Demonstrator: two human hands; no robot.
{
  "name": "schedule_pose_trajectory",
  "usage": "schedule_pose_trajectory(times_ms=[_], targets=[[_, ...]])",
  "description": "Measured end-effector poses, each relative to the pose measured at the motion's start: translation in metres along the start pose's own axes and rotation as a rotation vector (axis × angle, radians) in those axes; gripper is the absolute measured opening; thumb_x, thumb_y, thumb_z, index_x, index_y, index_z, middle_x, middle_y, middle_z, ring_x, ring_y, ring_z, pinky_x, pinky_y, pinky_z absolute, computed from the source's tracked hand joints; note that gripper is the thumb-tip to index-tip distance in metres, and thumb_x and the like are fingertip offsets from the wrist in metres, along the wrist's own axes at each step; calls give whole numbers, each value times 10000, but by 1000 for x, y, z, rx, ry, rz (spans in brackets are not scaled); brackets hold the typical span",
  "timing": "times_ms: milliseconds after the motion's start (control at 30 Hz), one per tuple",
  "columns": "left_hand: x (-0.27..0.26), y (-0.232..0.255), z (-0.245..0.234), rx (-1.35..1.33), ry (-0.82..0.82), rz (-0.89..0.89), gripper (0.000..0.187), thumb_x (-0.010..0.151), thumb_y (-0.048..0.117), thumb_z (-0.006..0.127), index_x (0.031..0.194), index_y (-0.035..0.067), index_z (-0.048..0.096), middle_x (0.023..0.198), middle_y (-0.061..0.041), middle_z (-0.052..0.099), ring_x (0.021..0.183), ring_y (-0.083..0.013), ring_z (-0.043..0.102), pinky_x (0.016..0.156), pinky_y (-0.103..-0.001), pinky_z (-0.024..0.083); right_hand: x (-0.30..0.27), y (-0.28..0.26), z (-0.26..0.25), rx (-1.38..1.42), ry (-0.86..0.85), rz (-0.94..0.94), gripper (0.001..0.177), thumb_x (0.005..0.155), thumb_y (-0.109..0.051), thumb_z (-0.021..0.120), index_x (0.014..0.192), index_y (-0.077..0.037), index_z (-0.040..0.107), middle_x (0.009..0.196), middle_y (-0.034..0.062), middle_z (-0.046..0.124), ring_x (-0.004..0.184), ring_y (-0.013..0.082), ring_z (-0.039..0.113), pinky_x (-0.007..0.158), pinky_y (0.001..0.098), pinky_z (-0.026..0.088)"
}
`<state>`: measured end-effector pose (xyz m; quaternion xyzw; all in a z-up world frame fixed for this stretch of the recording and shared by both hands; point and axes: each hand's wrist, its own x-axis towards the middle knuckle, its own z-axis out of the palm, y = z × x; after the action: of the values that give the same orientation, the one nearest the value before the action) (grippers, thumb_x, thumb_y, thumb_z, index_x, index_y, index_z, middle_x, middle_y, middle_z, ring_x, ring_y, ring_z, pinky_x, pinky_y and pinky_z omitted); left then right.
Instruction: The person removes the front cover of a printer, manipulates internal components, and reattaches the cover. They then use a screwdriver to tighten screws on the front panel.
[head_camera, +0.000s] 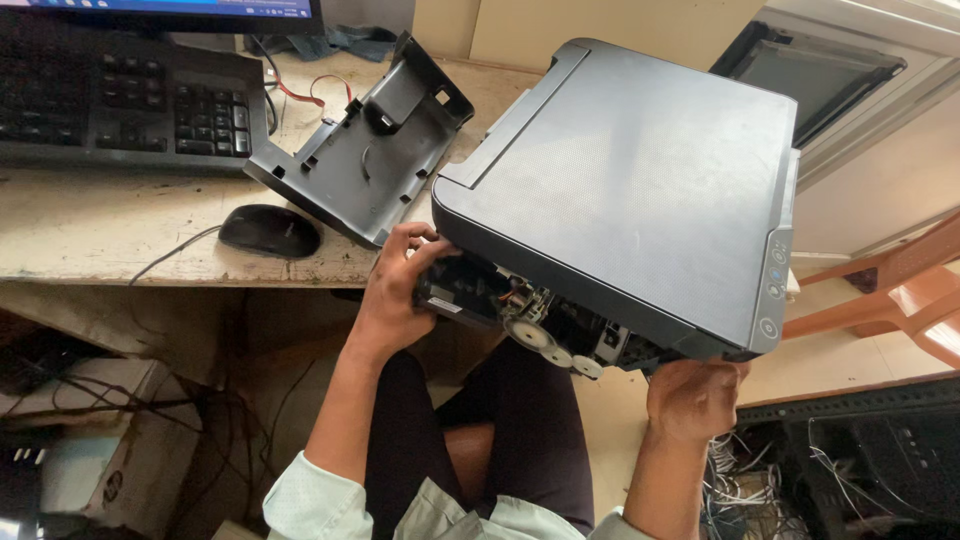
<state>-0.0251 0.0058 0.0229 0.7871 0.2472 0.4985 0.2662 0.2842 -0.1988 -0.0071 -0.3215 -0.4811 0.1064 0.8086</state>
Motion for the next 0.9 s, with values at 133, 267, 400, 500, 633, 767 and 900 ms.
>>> schedule_pose_trajectory(times_ms=[133,267,400,500,633,767,900], targets=[[0,-7,9,-198,121,-110,464,705,-113,705,1111,111,677,1153,-51,550,1052,-236,616,903,-373,549,1,-2,4,18,6,24,614,1067,-406,633,1558,-63,499,1507,67,550,1406,204,486,1220,365,335],[2,-14,18,-281,261,-140,389,776,-97,662,1106,107,634,1107,-42,595,1064,-232,643,953,-380,540,-2,0,5,52,20,-15,569,1064,-400,642,1512,-71,520,1485,61,568,1408,210,497,1239,374,342],[6,-9,23,-8,202,-84,488,781,12,773,1186,126,527,1133,-58,528,1115,-255,592,987,-408,532,0,2,4,115,13,24,607,1036,-393,686,1508,-44,530,1457,73,582,1387,215,509,1222,367,355],[3,-3,14,28,113,-36,617,729,86,808,1226,120,443,1154,-95,478,1157,-295,552,1012,-445,515,0,0,3,138,18,34,587,1037,-388,707,1459,-21,529,1440,79,584,1372,217,516,1219,368,363],[-1,-1,-11,62,-74,-38,758,677,168,792,1318,99,393,1227,-136,447,1248,-354,518,1088,-488,469,0,0,7,131,46,64,663,997,-390,725,1505,-34,492,1515,69,561,1385,211,498,1249,381,353],[-3,1,-25,71,-261,-107,871,674,273,793,1393,97,335,1267,-179,438,1229,-386,519,1070,-512,442,3,2,10,93,44,3,666,1003,-385,708,1512,-14,492,1494,73,565,1393,205,499,1274,384,353],[-2,4,-24,-43,-264,-318,736,867,377,790,1386,107,343,1392,-189,476,1273,-377,519,1032,-498,453,2,1,11,102,73,14,664,1018,-356,708,1524,-2,465,1462,80,558,1387,193,491,1246,366,342]])
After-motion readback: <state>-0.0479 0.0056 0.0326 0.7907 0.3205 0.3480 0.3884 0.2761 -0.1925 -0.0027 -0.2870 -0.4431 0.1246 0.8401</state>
